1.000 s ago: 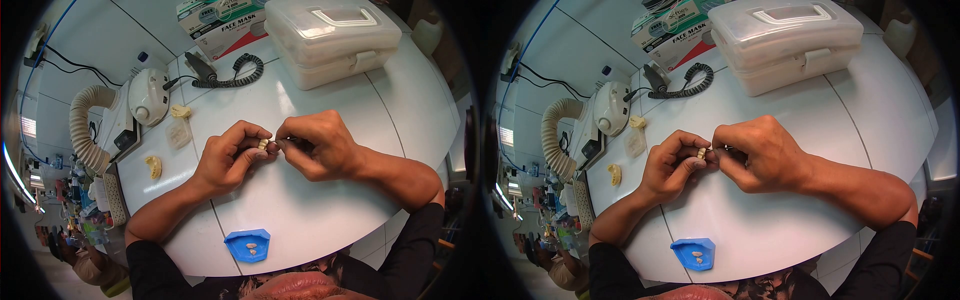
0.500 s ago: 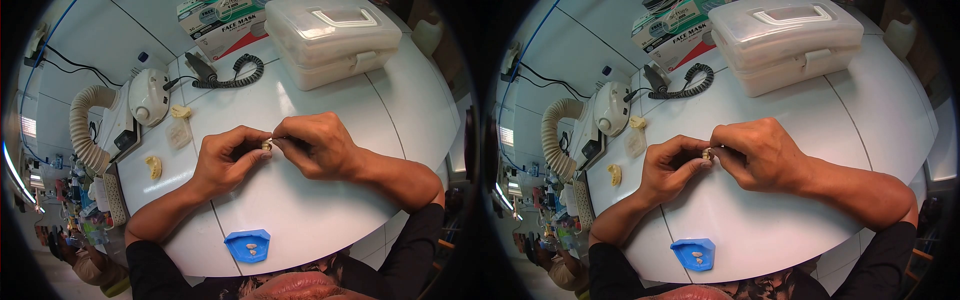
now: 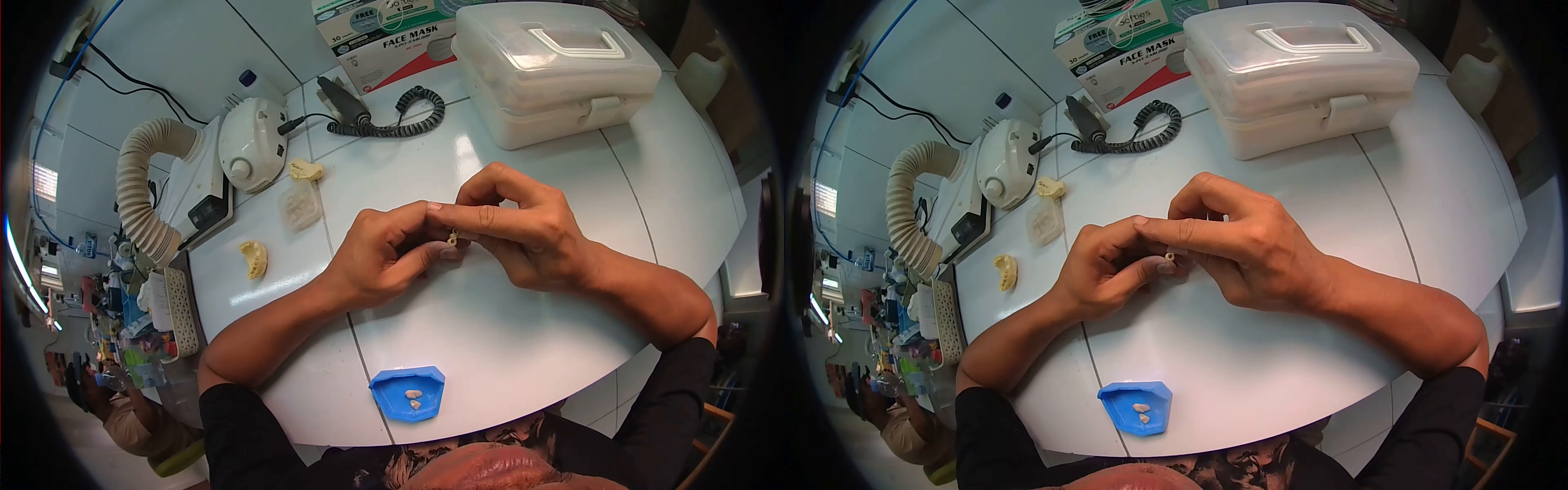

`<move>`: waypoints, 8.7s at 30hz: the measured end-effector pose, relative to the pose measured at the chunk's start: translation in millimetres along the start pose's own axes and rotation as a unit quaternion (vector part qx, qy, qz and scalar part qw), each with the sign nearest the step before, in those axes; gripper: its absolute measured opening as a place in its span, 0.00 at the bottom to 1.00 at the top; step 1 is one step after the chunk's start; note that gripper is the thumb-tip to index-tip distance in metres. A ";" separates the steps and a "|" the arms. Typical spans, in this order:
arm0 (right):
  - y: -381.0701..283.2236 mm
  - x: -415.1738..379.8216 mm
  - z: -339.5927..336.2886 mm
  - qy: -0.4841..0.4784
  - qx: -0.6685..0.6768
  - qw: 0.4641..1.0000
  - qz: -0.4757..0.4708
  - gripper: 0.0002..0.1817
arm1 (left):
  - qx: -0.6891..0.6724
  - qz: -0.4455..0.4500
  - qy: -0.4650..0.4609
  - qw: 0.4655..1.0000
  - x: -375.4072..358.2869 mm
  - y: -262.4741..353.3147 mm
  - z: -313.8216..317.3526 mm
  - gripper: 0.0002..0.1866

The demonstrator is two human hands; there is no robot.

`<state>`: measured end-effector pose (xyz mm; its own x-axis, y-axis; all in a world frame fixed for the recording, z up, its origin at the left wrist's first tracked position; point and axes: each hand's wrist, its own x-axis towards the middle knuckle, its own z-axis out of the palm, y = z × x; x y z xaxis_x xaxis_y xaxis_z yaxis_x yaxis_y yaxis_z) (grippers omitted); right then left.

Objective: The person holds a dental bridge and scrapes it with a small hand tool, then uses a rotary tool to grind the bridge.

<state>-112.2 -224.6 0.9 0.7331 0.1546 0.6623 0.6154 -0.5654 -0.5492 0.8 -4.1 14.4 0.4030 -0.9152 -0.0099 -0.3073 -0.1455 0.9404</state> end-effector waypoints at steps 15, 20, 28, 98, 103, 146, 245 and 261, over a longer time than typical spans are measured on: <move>3.5 3.4 -7.4 -0.039 0.110 0.990 0.076 0.09 | 0.038 0.038 -0.023 0.998 -0.2 -1.5 -1.5 0.11; 4.3 2.5 -5.8 -0.043 0.111 0.990 0.081 0.08 | 0.024 0.029 -0.022 0.999 -0.7 -5.3 -1.6 0.12; -0.1 4.0 -9.6 -0.050 0.105 0.989 0.094 0.07 | 0.027 0.015 -0.031 0.999 -0.2 -1.1 -3.8 0.14; -0.8 1.4 -5.7 -0.033 0.118 0.987 0.105 0.07 | 0.018 -0.004 -0.003 1.000 -0.3 0.4 -1.7 0.12; 1.4 0.8 -3.5 -0.035 0.084 0.994 0.061 0.09 | 0.016 -0.020 -0.003 1.000 -0.2 1.6 -1.9 0.11; -1.3 3.7 -6.5 -0.044 0.072 0.990 0.112 0.04 | 0.051 0.006 0.035 0.998 -1.5 -2.8 0.3 0.13; -3.2 4.0 -6.7 -0.051 0.071 0.989 0.121 0.03 | 0.056 0.016 0.026 0.998 -1.3 -2.6 0.8 0.12; 0.4 3.8 -6.9 -0.056 0.063 0.991 0.099 0.03 | 0.065 0.036 0.036 0.997 0.0 -5.2 1.0 0.12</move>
<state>-111.1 -229.9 6.7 0.8666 0.1433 0.4780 0.4820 -0.4887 -0.7272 1.6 -3.8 9.2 0.4356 -0.8960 0.0859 -0.4452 -0.1315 0.8857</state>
